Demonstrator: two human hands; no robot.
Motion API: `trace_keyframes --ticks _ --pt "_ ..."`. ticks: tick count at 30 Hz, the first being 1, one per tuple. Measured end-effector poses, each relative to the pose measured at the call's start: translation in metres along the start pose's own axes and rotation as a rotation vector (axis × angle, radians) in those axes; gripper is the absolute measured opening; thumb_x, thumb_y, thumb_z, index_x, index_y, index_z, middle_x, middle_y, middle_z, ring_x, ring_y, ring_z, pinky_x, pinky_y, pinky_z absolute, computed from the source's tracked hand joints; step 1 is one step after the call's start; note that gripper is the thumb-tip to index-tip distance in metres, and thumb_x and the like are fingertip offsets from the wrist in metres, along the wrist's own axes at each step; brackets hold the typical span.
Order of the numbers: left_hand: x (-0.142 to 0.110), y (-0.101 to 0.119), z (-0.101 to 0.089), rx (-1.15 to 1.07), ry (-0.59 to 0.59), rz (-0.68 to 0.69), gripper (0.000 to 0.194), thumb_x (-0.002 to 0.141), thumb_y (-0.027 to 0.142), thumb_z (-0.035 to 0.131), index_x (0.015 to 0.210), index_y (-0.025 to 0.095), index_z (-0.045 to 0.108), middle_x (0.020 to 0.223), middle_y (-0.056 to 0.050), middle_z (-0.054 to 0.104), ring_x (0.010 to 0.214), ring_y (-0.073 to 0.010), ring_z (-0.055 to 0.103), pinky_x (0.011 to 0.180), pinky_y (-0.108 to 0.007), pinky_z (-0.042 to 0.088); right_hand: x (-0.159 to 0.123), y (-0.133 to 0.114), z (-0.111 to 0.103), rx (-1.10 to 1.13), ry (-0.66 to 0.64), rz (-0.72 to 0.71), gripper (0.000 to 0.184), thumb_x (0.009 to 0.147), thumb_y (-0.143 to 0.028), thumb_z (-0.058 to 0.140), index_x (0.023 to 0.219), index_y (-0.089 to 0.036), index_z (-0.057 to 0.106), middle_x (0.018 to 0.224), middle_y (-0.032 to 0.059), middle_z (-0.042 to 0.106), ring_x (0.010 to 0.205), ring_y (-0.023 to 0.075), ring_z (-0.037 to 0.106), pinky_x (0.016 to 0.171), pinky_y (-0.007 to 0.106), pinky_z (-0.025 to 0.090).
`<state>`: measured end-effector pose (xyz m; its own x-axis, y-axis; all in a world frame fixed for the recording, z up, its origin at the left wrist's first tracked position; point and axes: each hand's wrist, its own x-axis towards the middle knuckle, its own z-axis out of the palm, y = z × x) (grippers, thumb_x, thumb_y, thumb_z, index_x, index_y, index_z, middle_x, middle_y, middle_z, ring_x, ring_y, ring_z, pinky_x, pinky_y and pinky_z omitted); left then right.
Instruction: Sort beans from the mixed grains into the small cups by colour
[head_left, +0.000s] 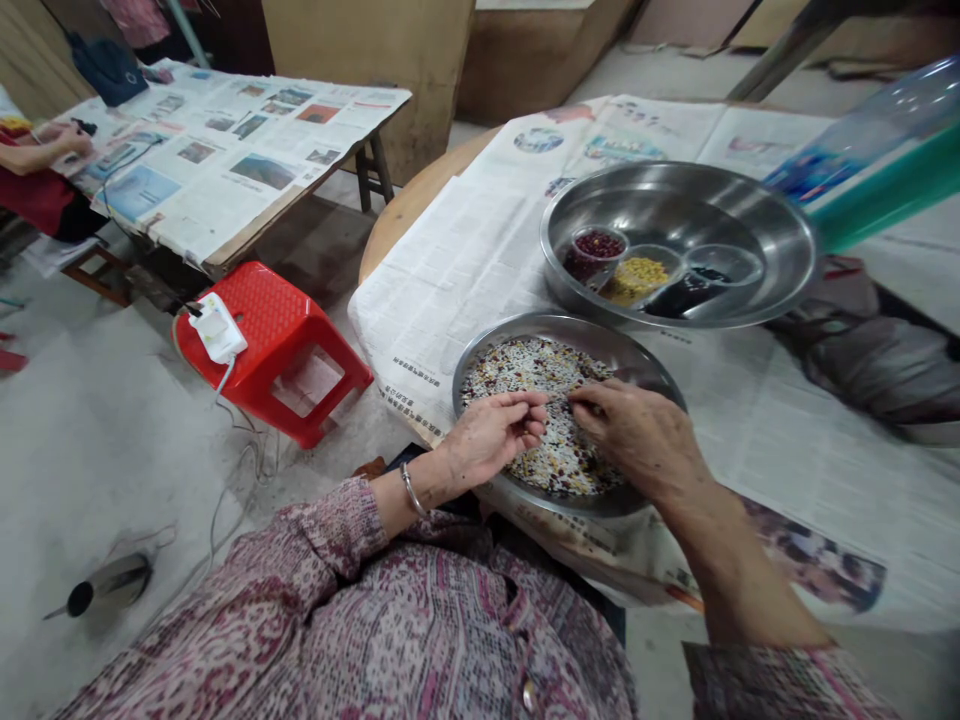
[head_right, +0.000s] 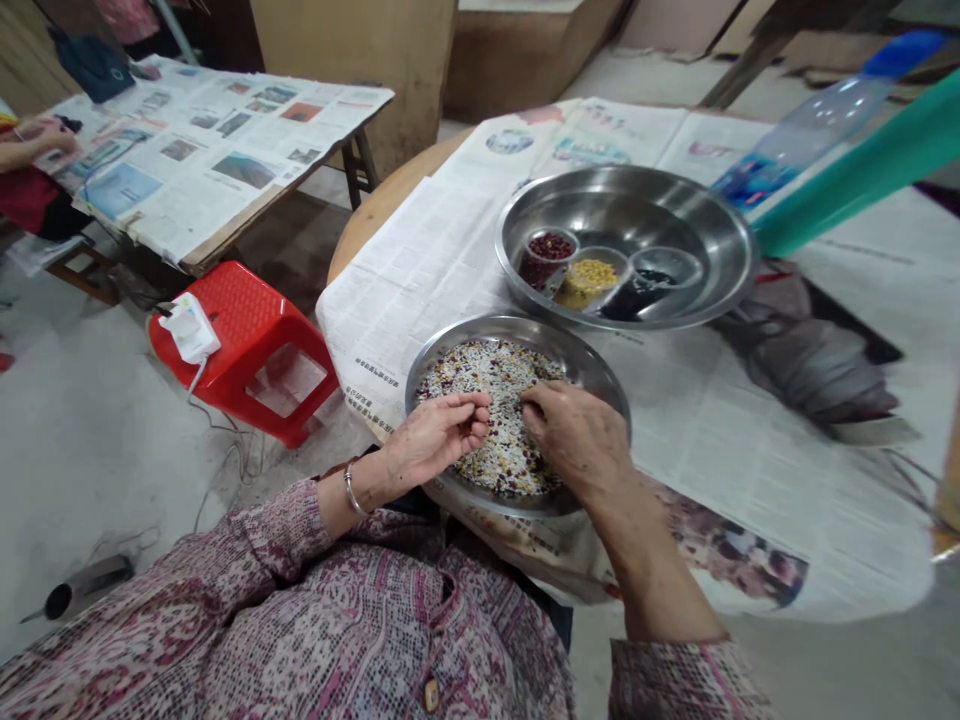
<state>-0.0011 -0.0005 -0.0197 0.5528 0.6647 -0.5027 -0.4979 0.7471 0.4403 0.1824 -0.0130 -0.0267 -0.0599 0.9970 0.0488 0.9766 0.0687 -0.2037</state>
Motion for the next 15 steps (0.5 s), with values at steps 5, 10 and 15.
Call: trace_keyframes --ticks 5,10,15 --pt "0.0 0.001 0.001 -0.002 0.002 0.001 0.013 0.091 0.006 0.054 0.088 0.009 0.066 0.075 -0.003 0.058 0.065 -0.007 0.052 0.064 -0.019 0.043 -0.004 0.001 -0.001 0.067 0.037 0.05 0.03 0.088 -0.026 0.048 0.097 -0.018 0.075 0.101 0.0127 0.075 0.085 0.0257 0.069 0.072 0.034 0.048" --pt "-0.002 0.002 0.004 -0.01 0.02 -0.004 0.018 0.092 0.002 0.049 0.085 0.009 0.065 0.074 -0.004 0.058 0.063 -0.0068 0.053 0.063 -0.019 0.043 -0.008 0.004 -0.009 0.176 0.085 0.195 0.03 0.085 -0.031 0.051 0.096 -0.02 0.077 0.096 0.0134 0.077 0.082 0.027 0.07 0.07 0.034 0.047" --pt "-0.003 0.003 0.005 -0.004 0.023 -0.003 0.028 0.095 0.001 0.04 0.086 0.008 0.065 0.073 -0.003 0.058 0.061 -0.0068 0.054 0.062 -0.019 0.042 -0.012 0.005 -0.015 0.361 0.094 0.342 0.032 0.08 -0.036 0.056 0.092 -0.017 0.079 0.08 0.0134 0.076 0.066 0.0238 0.067 0.063 0.033 0.045"
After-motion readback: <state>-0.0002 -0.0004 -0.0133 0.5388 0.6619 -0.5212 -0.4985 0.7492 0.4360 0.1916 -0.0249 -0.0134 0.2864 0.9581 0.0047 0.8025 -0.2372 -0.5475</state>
